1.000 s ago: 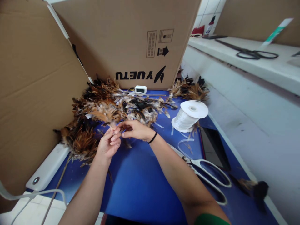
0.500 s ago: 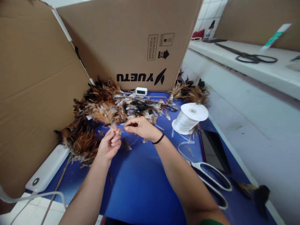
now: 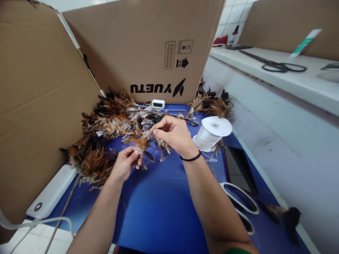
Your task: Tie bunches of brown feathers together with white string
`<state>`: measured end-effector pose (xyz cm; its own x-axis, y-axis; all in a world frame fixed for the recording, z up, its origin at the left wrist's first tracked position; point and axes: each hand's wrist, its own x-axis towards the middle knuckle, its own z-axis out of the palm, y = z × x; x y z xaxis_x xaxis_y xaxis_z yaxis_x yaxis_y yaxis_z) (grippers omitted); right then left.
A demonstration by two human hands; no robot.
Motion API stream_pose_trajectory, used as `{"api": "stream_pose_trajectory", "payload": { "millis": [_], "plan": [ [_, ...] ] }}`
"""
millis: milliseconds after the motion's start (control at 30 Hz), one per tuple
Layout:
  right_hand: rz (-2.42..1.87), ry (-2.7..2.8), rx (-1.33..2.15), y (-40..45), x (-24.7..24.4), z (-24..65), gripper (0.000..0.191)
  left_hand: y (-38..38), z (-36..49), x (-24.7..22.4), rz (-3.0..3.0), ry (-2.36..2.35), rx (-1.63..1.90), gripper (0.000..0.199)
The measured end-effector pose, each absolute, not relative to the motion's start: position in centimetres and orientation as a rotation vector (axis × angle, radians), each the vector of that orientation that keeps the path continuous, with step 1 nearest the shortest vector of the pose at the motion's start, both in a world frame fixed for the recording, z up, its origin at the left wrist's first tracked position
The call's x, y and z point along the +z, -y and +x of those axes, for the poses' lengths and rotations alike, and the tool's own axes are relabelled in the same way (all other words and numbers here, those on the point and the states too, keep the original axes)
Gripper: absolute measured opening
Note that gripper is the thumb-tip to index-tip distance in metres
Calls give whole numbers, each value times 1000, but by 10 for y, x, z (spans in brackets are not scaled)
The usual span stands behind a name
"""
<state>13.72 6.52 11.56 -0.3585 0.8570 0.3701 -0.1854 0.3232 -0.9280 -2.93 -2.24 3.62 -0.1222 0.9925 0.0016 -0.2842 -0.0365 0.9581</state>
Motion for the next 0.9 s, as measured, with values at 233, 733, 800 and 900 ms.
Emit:
{"api": "stream_pose_trajectory", "payload": {
  "millis": [233,733,800,900],
  "plan": [
    [-697,1848,1104,-68,118,146,14,23,-26,33,1258,-1279,1274,26],
    [-603,2361,931,-65,117,144,9,23,-26,31,1462,-1389,1199,28],
    [-593,2379,951,-66,116,144,11,24,-26,32,1467,-1387,1194,28],
    [-577,2399,981,-66,115,143,12,24,-26,32,1461,-1380,1187,28]
  ]
}}
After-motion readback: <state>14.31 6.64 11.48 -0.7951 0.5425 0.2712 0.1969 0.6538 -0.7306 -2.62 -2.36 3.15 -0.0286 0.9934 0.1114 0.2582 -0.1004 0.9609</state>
